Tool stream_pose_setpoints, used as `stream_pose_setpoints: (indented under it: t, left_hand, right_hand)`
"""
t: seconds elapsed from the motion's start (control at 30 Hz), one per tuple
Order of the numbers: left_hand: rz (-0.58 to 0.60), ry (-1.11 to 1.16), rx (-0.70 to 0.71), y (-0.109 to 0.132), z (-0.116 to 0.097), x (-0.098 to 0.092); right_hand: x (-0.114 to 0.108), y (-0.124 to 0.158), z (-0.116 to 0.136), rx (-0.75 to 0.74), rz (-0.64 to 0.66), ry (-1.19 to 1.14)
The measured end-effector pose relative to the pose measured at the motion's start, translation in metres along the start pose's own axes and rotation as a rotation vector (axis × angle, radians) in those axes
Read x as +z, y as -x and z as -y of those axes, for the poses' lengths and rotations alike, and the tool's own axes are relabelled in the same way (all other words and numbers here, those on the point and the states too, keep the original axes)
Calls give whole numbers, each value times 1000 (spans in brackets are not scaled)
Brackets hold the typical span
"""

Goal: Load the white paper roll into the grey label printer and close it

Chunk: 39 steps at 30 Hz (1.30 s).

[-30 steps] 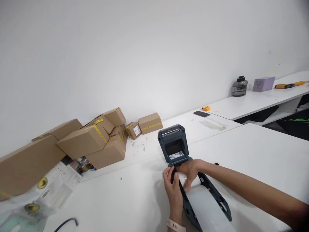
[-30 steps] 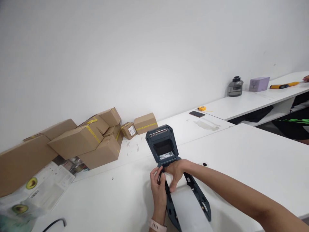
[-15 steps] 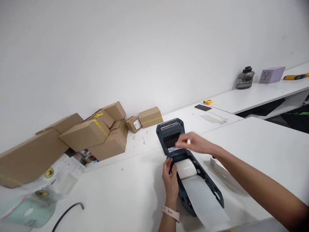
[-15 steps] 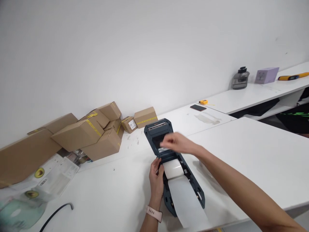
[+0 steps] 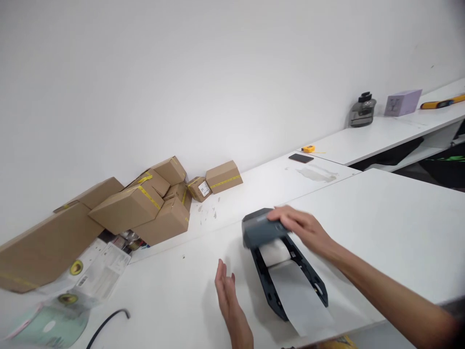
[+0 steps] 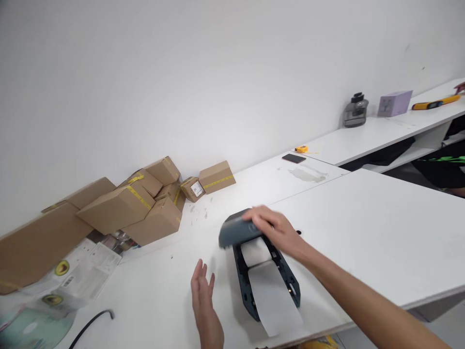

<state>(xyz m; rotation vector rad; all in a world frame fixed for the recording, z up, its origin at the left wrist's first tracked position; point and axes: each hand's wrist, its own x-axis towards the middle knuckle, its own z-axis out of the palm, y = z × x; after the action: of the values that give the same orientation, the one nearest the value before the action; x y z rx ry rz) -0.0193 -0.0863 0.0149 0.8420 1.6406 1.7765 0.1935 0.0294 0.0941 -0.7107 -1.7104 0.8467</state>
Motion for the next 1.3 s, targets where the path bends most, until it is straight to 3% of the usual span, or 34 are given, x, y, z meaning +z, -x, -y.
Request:
stream_pose_setpoints:
  t: [0.1,0.2,0.3,0.4,0.47,0.57,0.83,1.03,1.13,1.23,1.3]
  left_hand:
    - [31,-5,-45,14,0,4]
    - [111,-17,-169,36,5,22]
    - [208,76,-315,54,7,36]
    - [250,164,-397,60,11,37]
    - [235,175,-397,59,18,35]
    - [204,135,-359,57,32,34]
    - [186,26,-281,57,46,35]
    - [194,-10,-244,53,40,37]
    - [196,-24,-219,59,41,24]
    - [187,-139,-215,78,57,0]
    - [364,-142,-339,91,71,-10]
  right_hand:
    - [3,74,-17,14,58,120]
    - [12,119,-33,120,40,189]
    - [22,133,-41,246,-88,127]
    - [30,136,-45,510,-221,-56]
    - [31,138,-48,682,-213,-202]
    - [29,142,-54,795,-139,-333]
    - [27,148,-66,732,-124,-289]
    - [33,152,-71,635,-168,-200]
    - [32,154,-63,609,-167,-162]
    - [29,157,-53,544,-162,-84]
    - [26,159,-48,458,-132,-30]
